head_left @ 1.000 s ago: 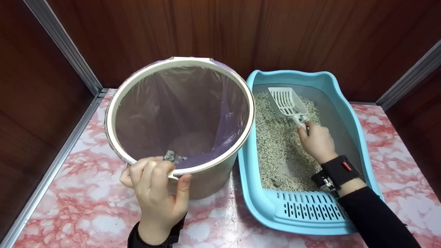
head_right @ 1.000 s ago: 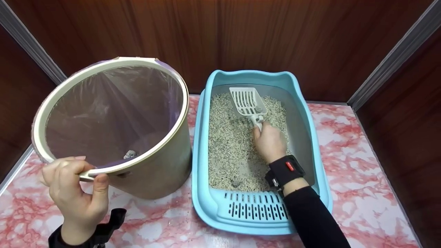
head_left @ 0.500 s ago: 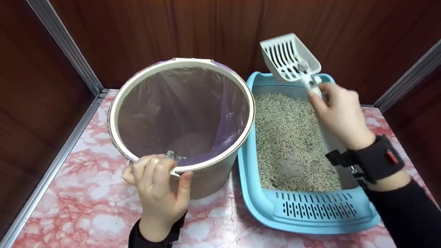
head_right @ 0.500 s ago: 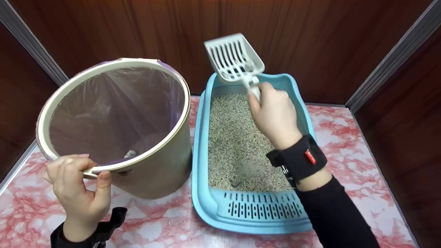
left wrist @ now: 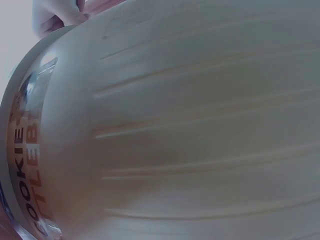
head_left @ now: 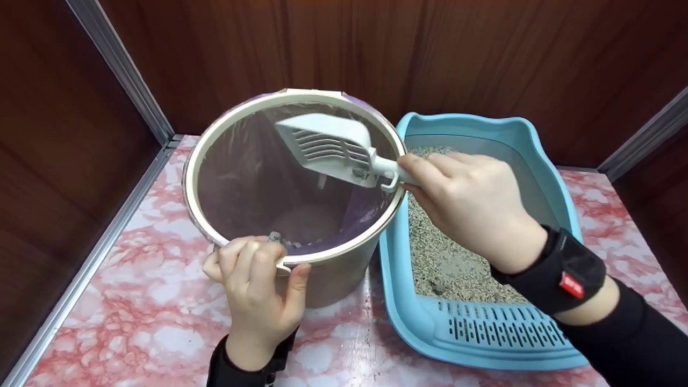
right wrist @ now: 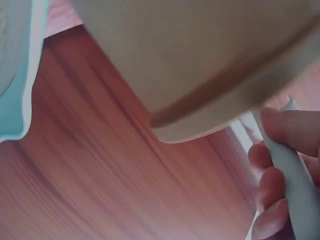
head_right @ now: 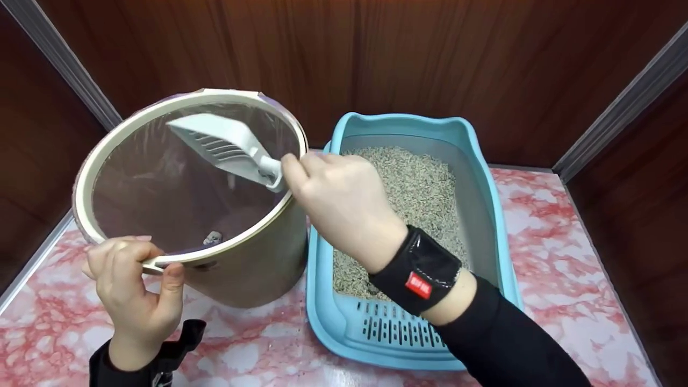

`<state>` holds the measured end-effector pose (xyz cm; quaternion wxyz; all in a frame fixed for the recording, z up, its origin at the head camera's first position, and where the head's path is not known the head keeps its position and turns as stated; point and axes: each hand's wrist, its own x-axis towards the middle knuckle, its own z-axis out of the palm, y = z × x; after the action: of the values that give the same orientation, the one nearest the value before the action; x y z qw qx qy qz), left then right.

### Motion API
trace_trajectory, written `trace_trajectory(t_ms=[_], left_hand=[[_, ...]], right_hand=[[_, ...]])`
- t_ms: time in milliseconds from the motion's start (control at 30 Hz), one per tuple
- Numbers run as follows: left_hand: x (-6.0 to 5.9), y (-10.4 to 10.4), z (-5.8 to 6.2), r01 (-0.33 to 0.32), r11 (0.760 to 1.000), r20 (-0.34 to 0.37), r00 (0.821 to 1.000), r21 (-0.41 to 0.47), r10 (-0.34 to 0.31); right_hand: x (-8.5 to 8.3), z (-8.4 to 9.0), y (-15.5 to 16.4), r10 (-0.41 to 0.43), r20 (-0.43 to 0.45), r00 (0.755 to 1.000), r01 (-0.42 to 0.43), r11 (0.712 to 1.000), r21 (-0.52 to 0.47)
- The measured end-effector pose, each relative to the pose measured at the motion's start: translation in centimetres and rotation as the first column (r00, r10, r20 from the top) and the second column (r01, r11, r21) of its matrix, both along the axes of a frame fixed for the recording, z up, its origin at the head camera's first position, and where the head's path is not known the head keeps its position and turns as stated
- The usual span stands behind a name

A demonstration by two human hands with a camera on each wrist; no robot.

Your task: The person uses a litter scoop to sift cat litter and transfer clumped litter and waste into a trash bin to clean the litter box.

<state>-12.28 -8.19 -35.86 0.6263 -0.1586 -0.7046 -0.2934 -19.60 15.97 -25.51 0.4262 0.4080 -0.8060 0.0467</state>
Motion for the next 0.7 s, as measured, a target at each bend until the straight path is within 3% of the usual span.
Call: trace_trajectory(t_ms=[100,200,300,433,600,700], left_hand=[[0.0,0.0,0.0,0.000,1.000,0.002,1.000,0.001,0.000],[0.0,-0.1,0.1,0.002,1.000,0.005,1.000,0.009,-0.002],[0.1,-0.2,0.1,0.003,1.000,0.008,1.000,0.014,-0.003],[0.1,-0.2,0.0,0.007,1.000,0.006,1.000,0.014,-0.007],[0.2,-0.2,0.0,0.011,1.000,-0.007,1.000,0.014,-0.011],[0.3,-0.2,0.0,0.011,1.000,-0.009,1.000,0.018,-0.011]], right_hand=[[-0.1,0.1,-0.8,0.032,-0.111,0.993,-0.031,0.999,0.009],[-0.1,0.1,-1.0,0.053,-0.154,0.987,-0.054,0.999,-0.001],[-0.1,0.0,-0.6,0.075,-0.123,0.990,-0.081,0.996,-0.042],[-0.2,-0.4,0.7,0.084,-0.017,0.996,-0.086,0.977,-0.194],[-0.4,-0.1,4.3,-0.045,0.118,0.992,0.092,0.901,-0.424],[-0.5,0.2,6.8,-0.169,0.225,0.960,0.255,0.861,-0.440]])
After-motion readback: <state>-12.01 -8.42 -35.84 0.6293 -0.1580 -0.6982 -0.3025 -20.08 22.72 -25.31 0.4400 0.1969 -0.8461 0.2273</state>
